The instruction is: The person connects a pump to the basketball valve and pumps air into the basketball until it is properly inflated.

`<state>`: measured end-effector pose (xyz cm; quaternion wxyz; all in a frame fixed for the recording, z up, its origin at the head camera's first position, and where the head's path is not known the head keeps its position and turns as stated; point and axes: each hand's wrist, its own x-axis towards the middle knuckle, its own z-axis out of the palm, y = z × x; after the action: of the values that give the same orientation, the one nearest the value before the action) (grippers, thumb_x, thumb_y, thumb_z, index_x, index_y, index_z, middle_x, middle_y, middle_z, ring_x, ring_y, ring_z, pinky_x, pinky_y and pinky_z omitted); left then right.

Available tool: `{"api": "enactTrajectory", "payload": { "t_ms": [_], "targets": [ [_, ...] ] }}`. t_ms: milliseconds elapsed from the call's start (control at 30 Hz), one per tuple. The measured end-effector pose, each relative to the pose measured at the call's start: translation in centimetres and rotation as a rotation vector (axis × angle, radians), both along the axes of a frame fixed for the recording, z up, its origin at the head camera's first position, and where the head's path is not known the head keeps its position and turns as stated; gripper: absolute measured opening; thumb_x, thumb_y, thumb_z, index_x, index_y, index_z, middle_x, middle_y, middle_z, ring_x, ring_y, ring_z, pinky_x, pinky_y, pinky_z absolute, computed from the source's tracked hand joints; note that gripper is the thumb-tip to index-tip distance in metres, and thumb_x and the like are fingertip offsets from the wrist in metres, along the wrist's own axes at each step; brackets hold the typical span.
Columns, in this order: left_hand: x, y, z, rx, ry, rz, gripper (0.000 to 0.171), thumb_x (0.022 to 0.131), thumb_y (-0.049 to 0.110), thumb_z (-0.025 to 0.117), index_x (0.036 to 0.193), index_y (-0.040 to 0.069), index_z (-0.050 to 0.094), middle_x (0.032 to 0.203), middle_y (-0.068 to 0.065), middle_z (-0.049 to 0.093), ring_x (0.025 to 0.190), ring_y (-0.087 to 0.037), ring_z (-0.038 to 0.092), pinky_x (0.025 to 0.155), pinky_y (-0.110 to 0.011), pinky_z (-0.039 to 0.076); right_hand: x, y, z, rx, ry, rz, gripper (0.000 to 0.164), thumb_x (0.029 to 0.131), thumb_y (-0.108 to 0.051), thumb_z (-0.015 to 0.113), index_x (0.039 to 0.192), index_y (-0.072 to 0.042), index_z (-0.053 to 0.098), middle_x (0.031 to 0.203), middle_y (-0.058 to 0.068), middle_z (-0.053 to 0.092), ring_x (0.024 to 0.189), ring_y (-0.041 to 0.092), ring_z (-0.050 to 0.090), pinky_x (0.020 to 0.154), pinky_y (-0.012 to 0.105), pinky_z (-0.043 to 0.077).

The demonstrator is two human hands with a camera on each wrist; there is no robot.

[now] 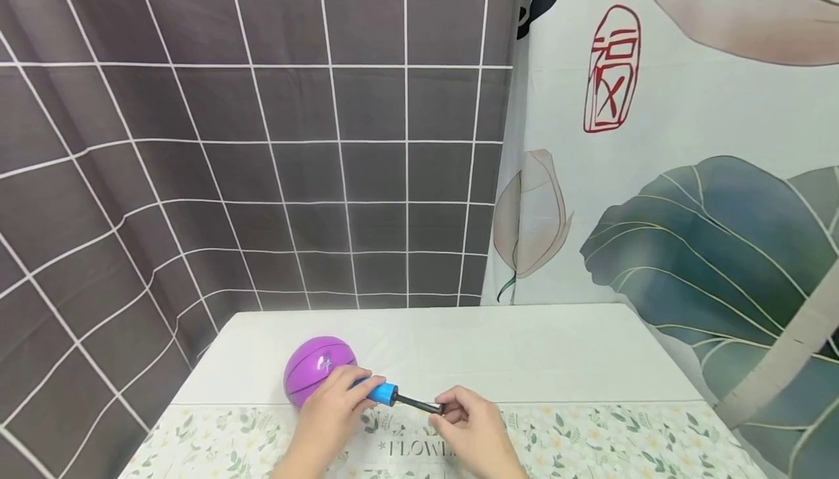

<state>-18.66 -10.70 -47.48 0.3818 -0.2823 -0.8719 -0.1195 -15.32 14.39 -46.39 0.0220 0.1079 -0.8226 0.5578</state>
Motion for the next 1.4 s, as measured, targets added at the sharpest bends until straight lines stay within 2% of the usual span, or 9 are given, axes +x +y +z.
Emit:
{"api": "enactTrajectory", "payload": {
  "t_ms": [200, 400, 567, 667, 767, 900, 1133, 1233, 1400],
  "targets": [
    [-0.3, -1.0, 0.3, 0.017, -0.003, 0.021, 0.046, 0.068, 0.022, 0.091, 0.111, 0.027, 0.076, 0.109, 0.004, 0.071, 0.103, -0.014, 0.065, 0.086, -0.028, 0.061, 0.4, 2.3, -0.1, -0.007, -0.012, -0.015, 0.025, 0.089, -0.016, 0.078, 0.108, -0.003, 0.068, 0.088, 0.009, 0.074, 0.076, 0.014, 0.072, 0.065, 0.023, 0.059],
    [-0.3, -1.1, 0.1, 0.009, 0.014, 0.016, 0.046, 0.068, 0.024, 0.090, 0.112, 0.027, 0.076, 0.109, 0.004, 0.070, 0.103, -0.014, 0.065, 0.086, -0.028, 0.060, 0.4, 2.7, -0.2, -0.002, -0.027, -0.020, 0.027, 0.090, -0.018, 0.077, 0.110, -0.003, 0.068, 0.087, 0.006, 0.075, 0.076, 0.012, 0.071, 0.066, 0.022, 0.059],
    [0.1, -0.4, 0.0, 0.010, 0.063, 0.002, 0.049, 0.064, 0.020, 0.092, 0.110, 0.023, 0.077, 0.106, 0.001, 0.071, 0.101, -0.018, 0.066, 0.085, -0.032, 0.062, 0.4, 1.9, -0.3, -0.017, -0.049, -0.026, 0.027, 0.088, -0.016, 0.078, 0.108, -0.001, 0.068, 0.088, 0.008, 0.074, 0.075, 0.012, 0.072, 0.066, 0.023, 0.060],
    [0.5, 0.5, -0.1, 0.001, 0.067, 0.005, 0.051, 0.061, 0.016, 0.093, 0.109, 0.023, 0.077, 0.106, -0.001, 0.072, 0.102, -0.021, 0.067, 0.086, -0.035, 0.062, 0.3, 1.0, -0.4, -0.006, -0.042, -0.024, 0.026, 0.087, -0.015, 0.079, 0.105, -0.001, 0.068, 0.086, 0.005, 0.074, 0.073, 0.008, 0.071, 0.065, 0.023, 0.060],
    [0.9, 1.3, -0.4, -0.004, 0.065, 0.002, 0.051, 0.062, 0.012, 0.092, 0.109, 0.023, 0.077, 0.106, -0.001, 0.072, 0.103, -0.022, 0.067, 0.088, -0.037, 0.062, 0.2, 0.0, -0.6, 0.012, -0.024, -0.019, 0.024, 0.086, -0.014, 0.080, 0.103, -0.001, 0.068, 0.084, 0.002, 0.074, 0.071, 0.006, 0.070, 0.063, 0.022, 0.059],
    [1.4, 2.4, -0.8, 0.002, 0.074, -0.037, 0.047, 0.064, 0.011, 0.091, 0.108, 0.021, 0.077, 0.105, -0.003, 0.071, 0.101, -0.021, 0.066, 0.087, -0.036, 0.062, 0.0, -1.2, -0.7, 0.022, -0.014, 0.006, 0.023, 0.088, -0.014, 0.079, 0.103, -0.001, 0.068, 0.081, 0.000, 0.073, 0.069, 0.007, 0.069, 0.061, 0.021, 0.058],
    [1.7, 3.1, -1.3, -0.021, 0.031, -0.061, 0.046, 0.064, 0.010, 0.092, 0.106, 0.018, 0.077, 0.104, -0.001, 0.070, 0.100, -0.017, 0.064, 0.087, -0.031, 0.061, -0.2, -1.7, -1.1, -0.009, -0.053, 0.049, 0.023, 0.089, -0.015, 0.077, 0.104, 0.000, 0.067, 0.082, 0.005, 0.073, 0.070, 0.010, 0.070, 0.060, 0.022, 0.058],
    [1.7, 3.1, -1.1, -0.048, 0.014, -0.070, 0.043, 0.067, 0.011, 0.091, 0.107, 0.018, 0.077, 0.104, 0.001, 0.069, 0.099, -0.016, 0.063, 0.087, -0.030, 0.060, -0.3, -1.5, -1.3, -0.030, -0.063, 0.060, 0.023, 0.090, -0.015, 0.077, 0.104, 0.001, 0.067, 0.084, 0.008, 0.074, 0.070, 0.010, 0.070, 0.061, 0.022, 0.059],
    [1.6, 3.0, -0.5, -0.071, -0.011, -0.082, 0.043, 0.070, 0.015, 0.091, 0.109, 0.018, 0.075, 0.104, 0.002, 0.069, 0.099, -0.014, 0.063, 0.088, -0.030, 0.059, -0.5, -1.4, -1.5, -0.034, -0.068, 0.059, 0.024, 0.091, -0.016, 0.076, 0.105, 0.001, 0.066, 0.084, 0.005, 0.074, 0.071, 0.009, 0.071, 0.063, 0.022, 0.060]
  ]
}}
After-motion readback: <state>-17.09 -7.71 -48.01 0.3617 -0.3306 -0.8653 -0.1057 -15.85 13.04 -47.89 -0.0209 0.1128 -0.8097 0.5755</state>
